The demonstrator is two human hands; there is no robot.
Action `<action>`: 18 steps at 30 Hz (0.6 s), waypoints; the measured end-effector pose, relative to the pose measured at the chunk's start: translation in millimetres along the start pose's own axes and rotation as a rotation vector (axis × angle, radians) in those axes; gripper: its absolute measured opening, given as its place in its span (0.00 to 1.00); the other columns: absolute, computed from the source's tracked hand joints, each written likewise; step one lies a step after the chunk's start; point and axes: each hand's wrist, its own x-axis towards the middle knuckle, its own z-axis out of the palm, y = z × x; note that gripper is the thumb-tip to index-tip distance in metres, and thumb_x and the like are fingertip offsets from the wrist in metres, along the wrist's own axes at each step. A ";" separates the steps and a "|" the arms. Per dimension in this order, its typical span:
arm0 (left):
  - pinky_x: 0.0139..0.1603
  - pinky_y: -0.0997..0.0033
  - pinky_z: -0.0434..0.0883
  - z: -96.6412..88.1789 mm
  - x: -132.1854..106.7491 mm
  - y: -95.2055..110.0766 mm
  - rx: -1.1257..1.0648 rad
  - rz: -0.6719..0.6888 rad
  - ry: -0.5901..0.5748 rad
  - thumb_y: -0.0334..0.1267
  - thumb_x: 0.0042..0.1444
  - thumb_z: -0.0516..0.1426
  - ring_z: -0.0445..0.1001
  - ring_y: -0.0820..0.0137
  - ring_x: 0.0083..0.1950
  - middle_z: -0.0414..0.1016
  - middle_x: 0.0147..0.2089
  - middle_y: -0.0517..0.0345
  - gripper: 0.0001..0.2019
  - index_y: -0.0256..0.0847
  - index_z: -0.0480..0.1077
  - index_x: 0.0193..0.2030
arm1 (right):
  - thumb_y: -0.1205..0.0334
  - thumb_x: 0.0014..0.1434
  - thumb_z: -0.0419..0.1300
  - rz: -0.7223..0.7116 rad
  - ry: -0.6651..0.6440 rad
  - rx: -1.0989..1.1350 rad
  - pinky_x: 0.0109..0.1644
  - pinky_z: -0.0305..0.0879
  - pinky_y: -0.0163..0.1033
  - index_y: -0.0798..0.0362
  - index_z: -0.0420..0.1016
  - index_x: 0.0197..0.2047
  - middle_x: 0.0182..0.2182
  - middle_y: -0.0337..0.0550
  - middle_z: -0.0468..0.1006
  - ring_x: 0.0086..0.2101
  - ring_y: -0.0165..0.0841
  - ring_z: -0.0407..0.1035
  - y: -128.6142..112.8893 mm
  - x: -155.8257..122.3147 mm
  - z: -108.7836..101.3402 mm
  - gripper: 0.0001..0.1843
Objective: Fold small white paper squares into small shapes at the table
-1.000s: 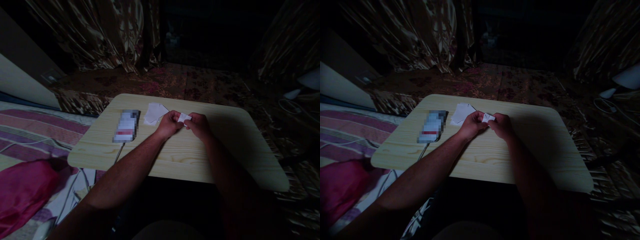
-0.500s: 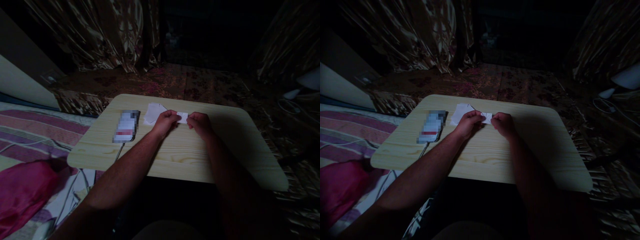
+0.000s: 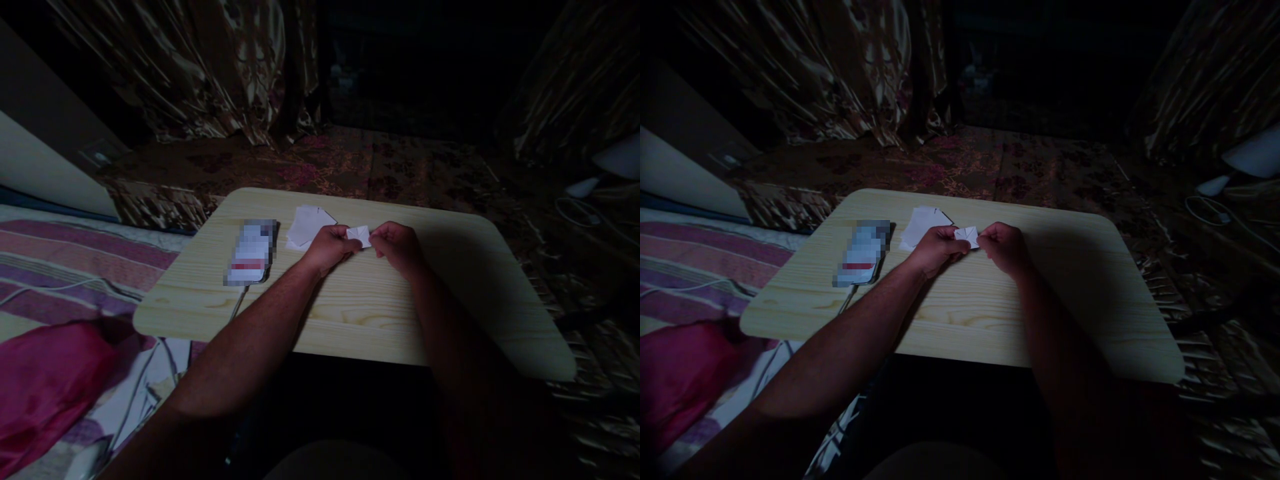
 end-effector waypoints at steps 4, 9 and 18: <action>0.18 0.74 0.51 3.4 0.6 1.6 -0.020 0.036 0.117 0.35 0.39 0.65 0.58 0.80 0.17 0.66 0.18 0.64 0.09 0.36 0.69 0.23 | 0.61 0.48 0.62 -0.105 0.070 0.066 0.26 0.60 0.33 0.53 0.71 0.32 0.22 0.35 0.73 0.21 0.27 0.66 -1.4 -1.8 2.6 0.07; 0.19 0.75 0.53 4.0 2.0 -1.6 -0.053 0.068 0.144 0.37 0.40 0.65 0.60 0.80 0.18 0.67 0.19 0.63 0.10 0.36 0.69 0.25 | 0.61 0.48 0.62 -0.132 0.063 -0.021 0.29 0.63 0.33 0.54 0.76 0.36 0.26 0.38 0.76 0.25 0.28 0.68 -0.1 -2.7 6.8 0.10; 0.20 0.76 0.53 4.6 3.4 -9.8 -0.001 0.113 0.147 0.41 0.43 0.65 0.59 0.80 0.19 0.65 0.20 0.64 0.12 0.37 0.68 0.27 | 0.56 0.49 0.63 -0.092 0.099 -0.052 0.27 0.64 0.34 0.54 0.75 0.31 0.24 0.40 0.77 0.24 0.30 0.69 1.3 -3.2 12.2 0.10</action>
